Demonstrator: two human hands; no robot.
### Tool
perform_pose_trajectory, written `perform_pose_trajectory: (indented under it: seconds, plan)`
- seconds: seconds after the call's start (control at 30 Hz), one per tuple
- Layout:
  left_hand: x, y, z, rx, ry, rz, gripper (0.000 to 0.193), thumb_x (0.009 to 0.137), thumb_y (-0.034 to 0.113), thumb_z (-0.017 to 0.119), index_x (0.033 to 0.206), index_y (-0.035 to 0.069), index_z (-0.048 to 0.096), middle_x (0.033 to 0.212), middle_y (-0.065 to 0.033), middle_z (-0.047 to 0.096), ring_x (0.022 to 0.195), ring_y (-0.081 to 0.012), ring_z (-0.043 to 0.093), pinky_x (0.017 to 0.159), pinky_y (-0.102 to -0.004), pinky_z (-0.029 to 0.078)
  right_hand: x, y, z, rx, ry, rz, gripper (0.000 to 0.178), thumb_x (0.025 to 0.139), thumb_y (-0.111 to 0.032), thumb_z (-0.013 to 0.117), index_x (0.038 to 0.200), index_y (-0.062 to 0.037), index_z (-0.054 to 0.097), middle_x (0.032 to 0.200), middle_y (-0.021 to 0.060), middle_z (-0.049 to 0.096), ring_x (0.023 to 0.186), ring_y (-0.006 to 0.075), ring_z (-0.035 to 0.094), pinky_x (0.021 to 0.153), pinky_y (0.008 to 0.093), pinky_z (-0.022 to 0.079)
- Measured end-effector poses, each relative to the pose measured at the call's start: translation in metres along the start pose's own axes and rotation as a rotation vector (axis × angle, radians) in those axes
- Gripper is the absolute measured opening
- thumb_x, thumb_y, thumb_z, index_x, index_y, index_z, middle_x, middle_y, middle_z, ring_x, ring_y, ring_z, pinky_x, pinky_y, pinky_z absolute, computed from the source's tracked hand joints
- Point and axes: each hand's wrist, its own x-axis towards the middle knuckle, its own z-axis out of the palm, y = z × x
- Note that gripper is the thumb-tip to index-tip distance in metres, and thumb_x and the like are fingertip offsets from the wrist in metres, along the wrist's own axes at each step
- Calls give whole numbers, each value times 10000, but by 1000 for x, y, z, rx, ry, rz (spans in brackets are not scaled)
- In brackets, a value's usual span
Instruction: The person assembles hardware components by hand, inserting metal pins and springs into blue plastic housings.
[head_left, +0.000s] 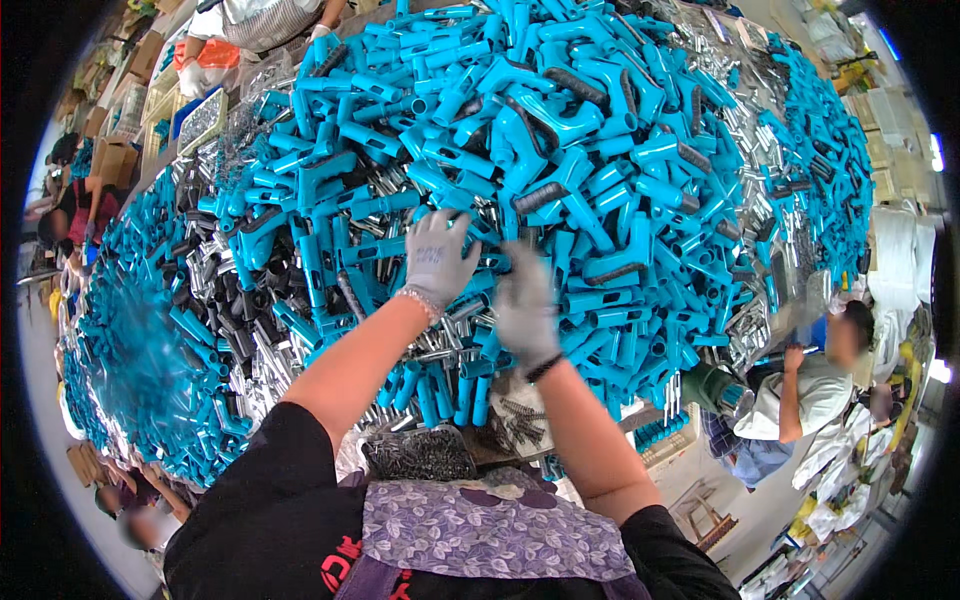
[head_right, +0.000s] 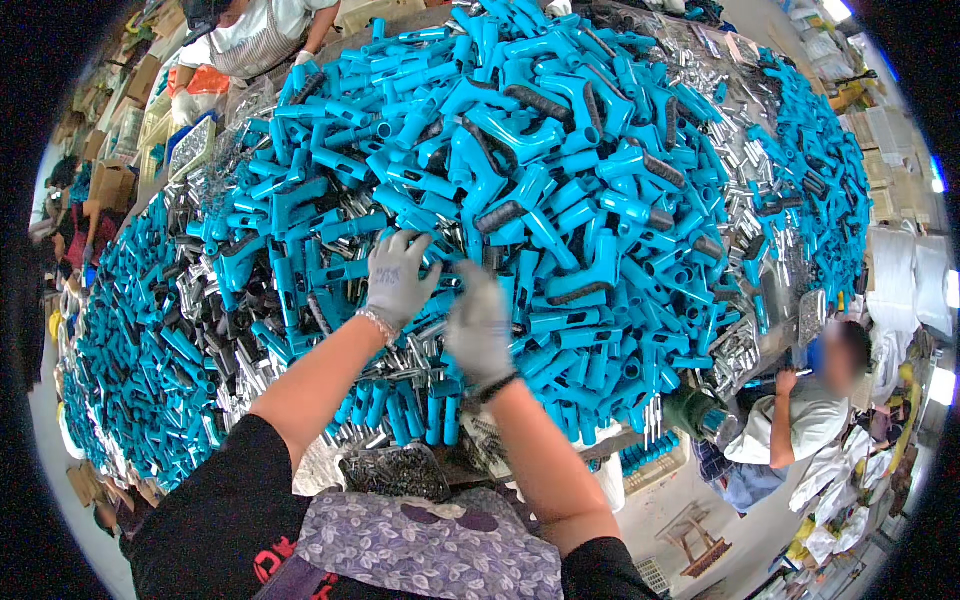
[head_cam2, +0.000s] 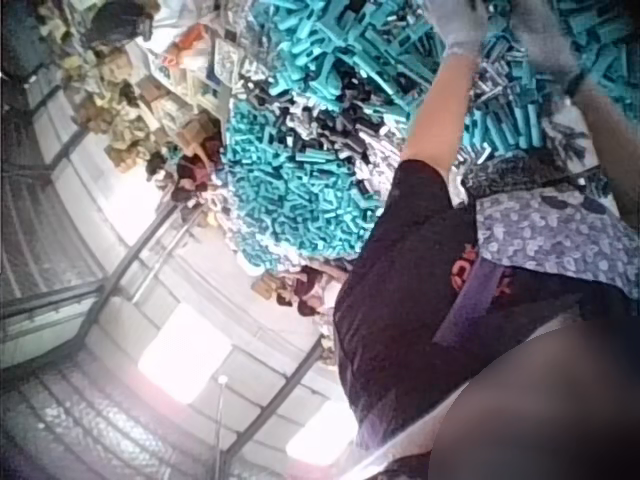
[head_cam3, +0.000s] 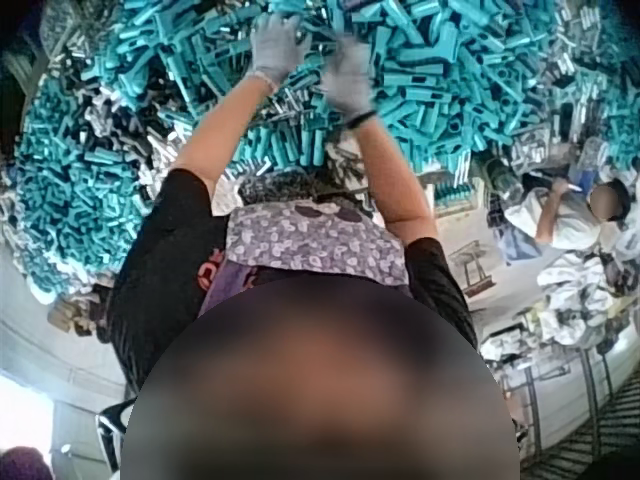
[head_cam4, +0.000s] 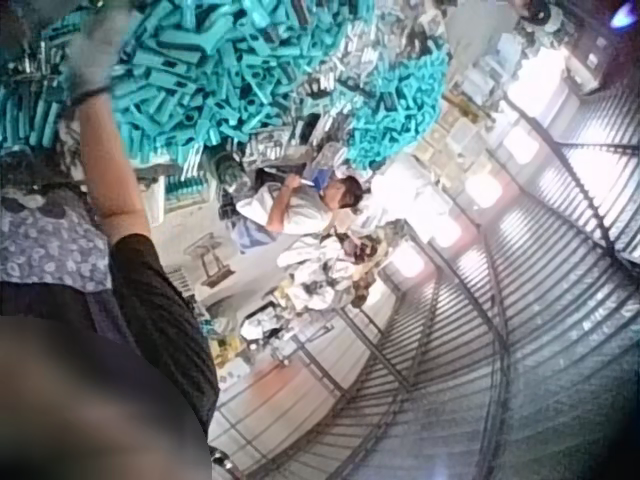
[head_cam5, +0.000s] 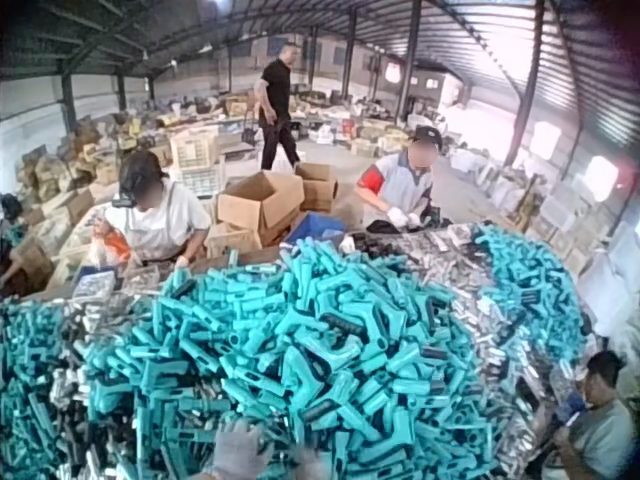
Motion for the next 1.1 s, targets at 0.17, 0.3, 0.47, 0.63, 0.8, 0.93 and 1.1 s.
perform_pose_trajectory:
  seconds: [0.17,0.3,0.47,0.63,0.8,0.93,1.1]
  plan:
    - [30,-10,16,95,-226,-365,898,792,292,725,1555,261,252,1538,-232,318,1338,-435,393,1096,-544,343,17,37,58,-174,-150,-130,484,869,-104,575,1338,-14,499,1298,205,544,1167,392,516,991,471,416]
    - [76,-7,23,-74,-114,-104,796,788,227,743,1500,215,386,1393,-268,428,1244,-446,482,1020,-494,437,48,58,42,-530,-56,-151,553,809,-163,642,1347,-112,529,1285,119,567,1141,329,539,1002,513,367]
    - [131,20,36,-172,-172,159,764,807,105,728,1487,183,389,1357,-296,427,1191,-481,527,1008,-476,475,73,61,9,-542,-33,229,672,751,-224,772,1364,-172,503,1361,139,511,1201,381,528,959,511,460]
    - [189,53,29,-408,-324,162,683,831,93,695,1457,197,442,1282,-321,507,1204,-441,535,1025,-461,457,86,98,-5,-551,164,270,578,881,-241,660,1409,-136,449,1410,190,471,1249,401,494,968,508,476]
    - [212,60,11,-466,-368,110,751,835,27,605,1502,285,376,1276,-256,539,1187,-400,565,1001,-466,474,99,91,-13,-453,354,141,463,875,-150,638,1312,-35,536,1262,225,573,1186,400,527,990,470,449]
    - [203,72,11,-348,-476,141,850,849,46,552,1558,368,213,1263,-276,525,1176,-429,560,999,-467,474,49,88,52,-550,-100,-261,471,839,-92,605,1297,-27,515,1180,237,564,1096,417,518,956,500,420]
    - [187,51,-4,-610,-530,230,650,838,33,537,1454,230,468,1244,-195,582,1127,-279,607,925,-378,502,56,87,58,-255,-45,32,514,855,-170,650,1332,-56,497,1249,209,553,1117,402,518,973,496,405]
